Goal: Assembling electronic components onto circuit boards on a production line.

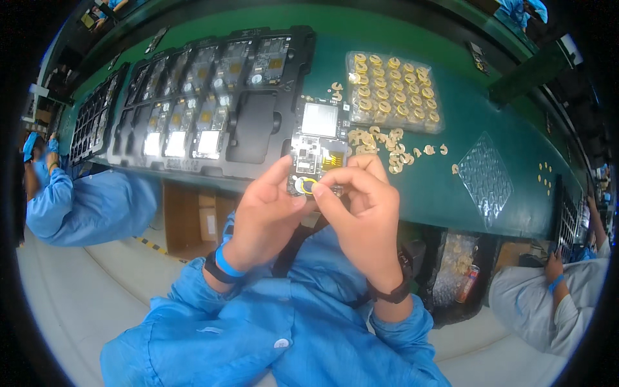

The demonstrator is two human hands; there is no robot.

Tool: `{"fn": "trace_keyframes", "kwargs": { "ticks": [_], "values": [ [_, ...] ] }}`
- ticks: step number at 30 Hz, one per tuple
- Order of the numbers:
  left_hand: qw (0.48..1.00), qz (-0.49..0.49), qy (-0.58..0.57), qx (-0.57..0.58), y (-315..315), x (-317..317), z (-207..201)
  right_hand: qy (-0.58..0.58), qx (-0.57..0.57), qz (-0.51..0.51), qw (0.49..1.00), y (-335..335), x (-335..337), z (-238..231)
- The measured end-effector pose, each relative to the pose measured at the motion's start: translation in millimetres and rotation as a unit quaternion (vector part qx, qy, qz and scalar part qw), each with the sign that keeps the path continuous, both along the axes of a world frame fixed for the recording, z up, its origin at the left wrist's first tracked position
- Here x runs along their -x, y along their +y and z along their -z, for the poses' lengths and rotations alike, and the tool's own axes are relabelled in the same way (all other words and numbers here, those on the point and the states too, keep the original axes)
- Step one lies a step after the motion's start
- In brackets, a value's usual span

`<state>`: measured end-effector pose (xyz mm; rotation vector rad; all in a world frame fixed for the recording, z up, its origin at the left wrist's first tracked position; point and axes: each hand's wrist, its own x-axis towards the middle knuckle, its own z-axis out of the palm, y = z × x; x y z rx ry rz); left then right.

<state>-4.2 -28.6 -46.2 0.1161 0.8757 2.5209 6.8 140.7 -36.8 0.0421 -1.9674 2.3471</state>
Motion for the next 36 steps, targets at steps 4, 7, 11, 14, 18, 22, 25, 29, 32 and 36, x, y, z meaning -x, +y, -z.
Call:
{"fn": "trace_keyframes", "kwargs": {
  "ticks": [4, 7, 11, 14, 18, 22, 25, 29, 32, 36],
  "values": [
    [1.0, 0.0, -0.01, -0.013, -1, 0, -6, 0.013, -0.021, -0.004, 1.0, 0, 0, 3],
    [1.0, 0.004, -0.005, -0.028, -5, 2, -4, 0.008, -0.046, -0.015, 0.999, 0, 0, -1],
    [1.0, 0.0, 0.003, -0.027, -4, 0, -4, 0.042, -0.113, -0.011, 0.993, -1, 1, -3],
    [1.0, 0.001, 0.018, -0.021, -4, 0, -4, 0.058, -0.142, -0.007, 0.988, -1, 2, -5],
    [1.0, 0.003, 0.026, -0.018, -5, -1, -3, 0.061, -0.158, -0.004, 0.986, -3, 2, -5],
    [0.999, 0.0, 0.028, -0.023, -5, -2, 0, 0.061, -0.146, -0.001, 0.987, -4, 2, -5],
    [0.999, 0.003, 0.031, -0.015, -5, -2, -2, 0.06, -0.145, 0.009, 0.988, -7, 2, -3],
    [0.999, 0.001, 0.038, -0.01, -4, -3, -3, 0.086, -0.187, 0.03, 0.978, -10, 0, -2],
    [0.999, -0.012, 0.033, 0.001, -1, -5, 0, 0.1, -0.206, 0.043, 0.973, -13, -1, -3],
    [0.998, -0.036, 0.054, 0.017, -1, -6, 0, 0.106, -0.195, 0.054, 0.974, -16, -1, -3]
  ]
}}
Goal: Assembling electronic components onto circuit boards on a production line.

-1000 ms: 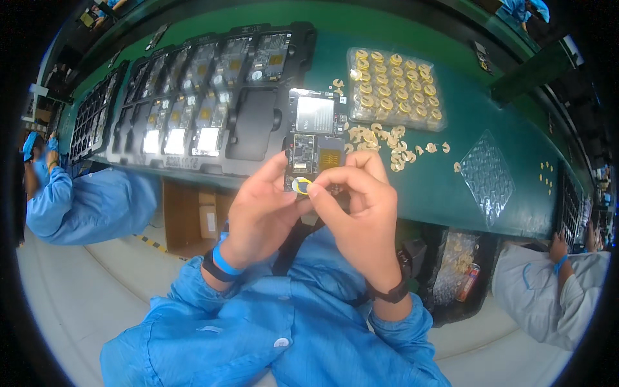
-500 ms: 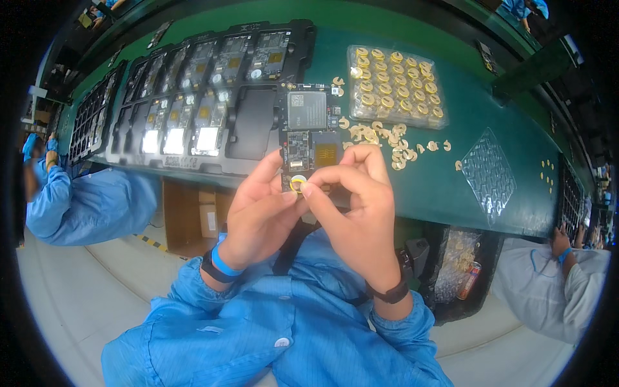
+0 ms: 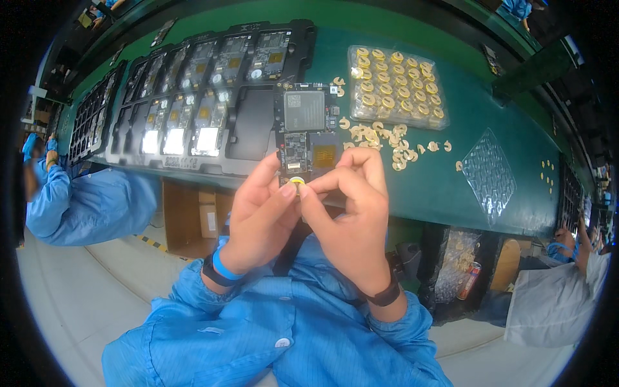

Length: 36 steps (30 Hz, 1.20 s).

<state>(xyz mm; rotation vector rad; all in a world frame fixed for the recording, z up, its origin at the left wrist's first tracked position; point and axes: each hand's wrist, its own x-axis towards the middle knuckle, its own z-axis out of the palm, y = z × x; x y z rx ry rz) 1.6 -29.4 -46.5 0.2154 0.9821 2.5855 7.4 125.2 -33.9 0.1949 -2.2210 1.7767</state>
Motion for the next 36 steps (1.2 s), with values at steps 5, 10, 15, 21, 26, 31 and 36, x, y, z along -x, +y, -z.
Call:
{"fn": "trace_keyframes", "kwargs": {
  "ticks": [5, 10, 15, 21, 26, 31, 36],
  "values": [
    [1.0, 0.0, 0.017, 0.009, 0, 0, -1, -0.001, -0.005, 0.004, 1.0, -1, -1, -1],
    [0.999, -0.004, 0.032, 0.02, 1, -2, -4, -0.012, 0.008, 0.018, 1.0, -6, -3, -3],
    [0.998, -0.025, 0.022, 0.045, 2, -4, -7, 0.014, -0.02, 0.029, 0.999, -6, -3, 3],
    [0.998, -0.031, 0.033, 0.039, 0, -2, -5, 0.036, -0.011, 0.023, 0.999, -5, -3, 7],
    [0.999, -0.023, 0.022, 0.037, -2, -2, -7, 0.085, -0.101, -0.006, 0.991, 1, -4, -4],
    [1.0, 0.006, 0.019, -0.011, -6, -3, -6, 0.094, -0.077, -0.009, 0.993, -1, -5, -3],
    [0.999, -0.017, -0.03, 0.014, -5, -11, -4, 0.071, -0.065, 0.005, 0.995, -3, -9, 1]
  ]
}}
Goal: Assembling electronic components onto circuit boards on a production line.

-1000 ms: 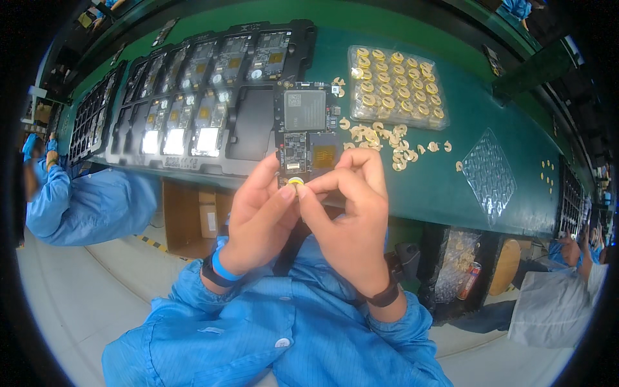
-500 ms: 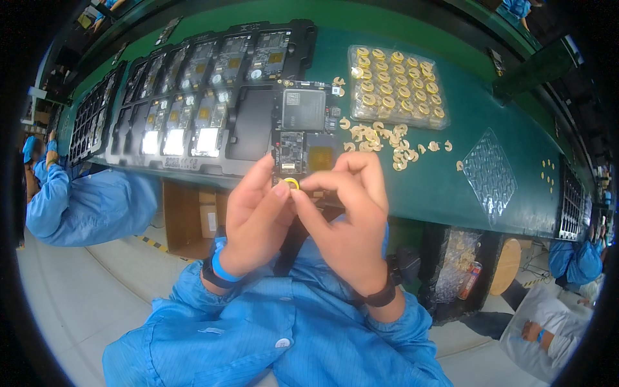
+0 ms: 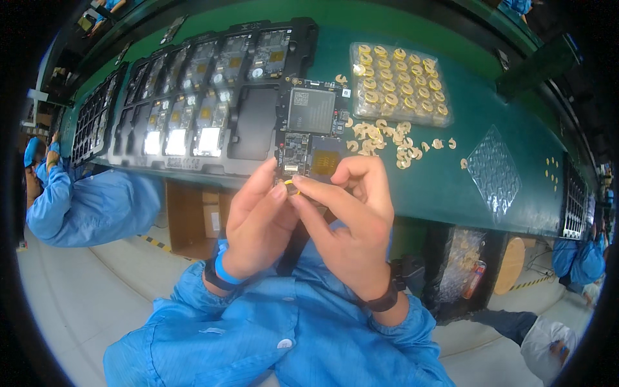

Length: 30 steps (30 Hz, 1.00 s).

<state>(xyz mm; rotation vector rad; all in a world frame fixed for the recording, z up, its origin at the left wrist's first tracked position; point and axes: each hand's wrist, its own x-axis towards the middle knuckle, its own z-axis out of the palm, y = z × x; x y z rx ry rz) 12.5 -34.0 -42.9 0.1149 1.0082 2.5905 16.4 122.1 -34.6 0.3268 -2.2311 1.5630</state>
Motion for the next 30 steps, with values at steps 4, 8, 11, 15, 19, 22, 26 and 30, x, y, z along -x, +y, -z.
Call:
{"fn": "trace_keyframes", "kwargs": {
  "ticks": [4, 8, 11, 15, 19, 22, 26, 30],
  "values": [
    [1.0, -0.011, -0.003, 0.003, 2, -2, 0, -0.001, 0.008, 0.001, 1.0, 0, -1, 3],
    [0.998, -0.024, 0.046, 0.018, 5, 6, -2, 0.034, -0.017, -0.008, 0.999, 3, 4, 5],
    [1.0, -0.001, 0.011, 0.003, -1, 11, -2, 0.027, -0.027, -0.021, 0.999, 4, 5, 5],
    [1.0, -0.007, 0.009, 0.008, -3, 10, -5, 0.029, -0.022, -0.026, 0.999, 2, 4, 6],
    [0.999, -0.02, 0.011, 0.033, -4, 11, -6, 0.042, -0.037, -0.021, 0.998, 0, 7, 6],
    [0.999, -0.019, 0.026, 0.042, -1, 12, -5, 0.038, -0.032, -0.019, 0.999, 0, 8, 6],
    [0.998, -0.023, 0.036, 0.046, 1, 15, -3, 0.038, -0.042, -0.023, 0.998, 5, 10, 1],
    [0.991, -0.031, 0.085, 0.103, 8, 11, -6, -0.023, 0.079, 0.059, 0.995, 6, 1, -2]
  ]
}}
